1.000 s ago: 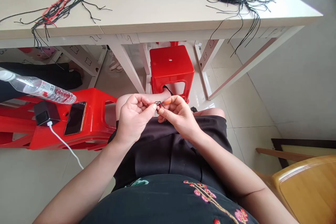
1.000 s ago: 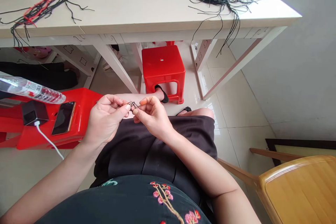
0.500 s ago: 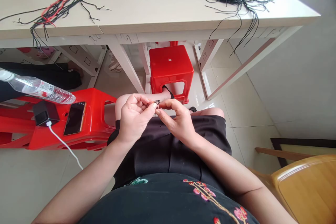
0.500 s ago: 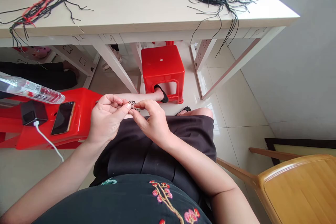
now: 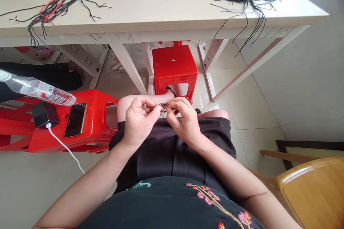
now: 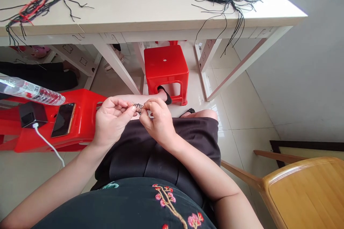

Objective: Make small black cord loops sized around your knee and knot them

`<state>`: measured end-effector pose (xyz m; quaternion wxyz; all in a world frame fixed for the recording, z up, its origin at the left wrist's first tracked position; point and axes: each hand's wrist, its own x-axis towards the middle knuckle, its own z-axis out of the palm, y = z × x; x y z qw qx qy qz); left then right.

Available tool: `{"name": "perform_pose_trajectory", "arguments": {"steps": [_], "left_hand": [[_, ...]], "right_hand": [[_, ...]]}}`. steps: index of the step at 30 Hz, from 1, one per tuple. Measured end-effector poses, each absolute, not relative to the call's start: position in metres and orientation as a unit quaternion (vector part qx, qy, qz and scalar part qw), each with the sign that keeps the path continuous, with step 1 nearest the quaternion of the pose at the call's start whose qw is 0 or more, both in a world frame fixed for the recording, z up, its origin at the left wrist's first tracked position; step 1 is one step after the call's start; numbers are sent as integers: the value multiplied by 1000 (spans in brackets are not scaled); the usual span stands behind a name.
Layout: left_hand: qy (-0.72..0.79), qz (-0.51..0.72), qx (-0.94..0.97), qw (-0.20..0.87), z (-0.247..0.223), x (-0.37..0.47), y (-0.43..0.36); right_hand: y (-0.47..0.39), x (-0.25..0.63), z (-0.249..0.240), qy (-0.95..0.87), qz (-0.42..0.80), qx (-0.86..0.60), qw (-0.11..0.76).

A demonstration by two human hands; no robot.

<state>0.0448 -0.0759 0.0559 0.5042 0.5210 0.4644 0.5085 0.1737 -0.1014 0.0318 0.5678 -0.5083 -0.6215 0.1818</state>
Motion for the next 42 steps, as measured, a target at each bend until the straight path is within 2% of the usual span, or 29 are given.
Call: {"name": "perform_pose_trajectory", "arguments": {"steps": [6,11,15,18,21,26,29,33,37,42], "left_hand": [[475,516,522,486,55,44,-72],[474,516,532,476,53,43,-71],[476,515,542,463,53,45,-72],[479,516,545,456,52,46,-72],[482,513,549,450,52,45,-71],[486,506,564,436,50,44,-71],[487,507,569,428,50,44,-70],[489,505,574,420,50,45,-70],[489,503,582,411,49,46,-70],[489,505,595,389,48,47,-70]], "right_hand": [[-110,175,36,-486,474,-496,541],[-109,179,34,-457,459,-483,589],[-110,180,39,-397,559,-453,570],[-110,180,41,-351,588,-436,584],[-108,184,39,-366,564,-466,575],[-107,192,32,-538,382,-558,504],[-107,194,31,-597,318,-567,470],[-107,194,31,-629,264,-561,470],[-109,192,33,-610,269,-559,493],[-112,193,38,-540,371,-572,493]]}}
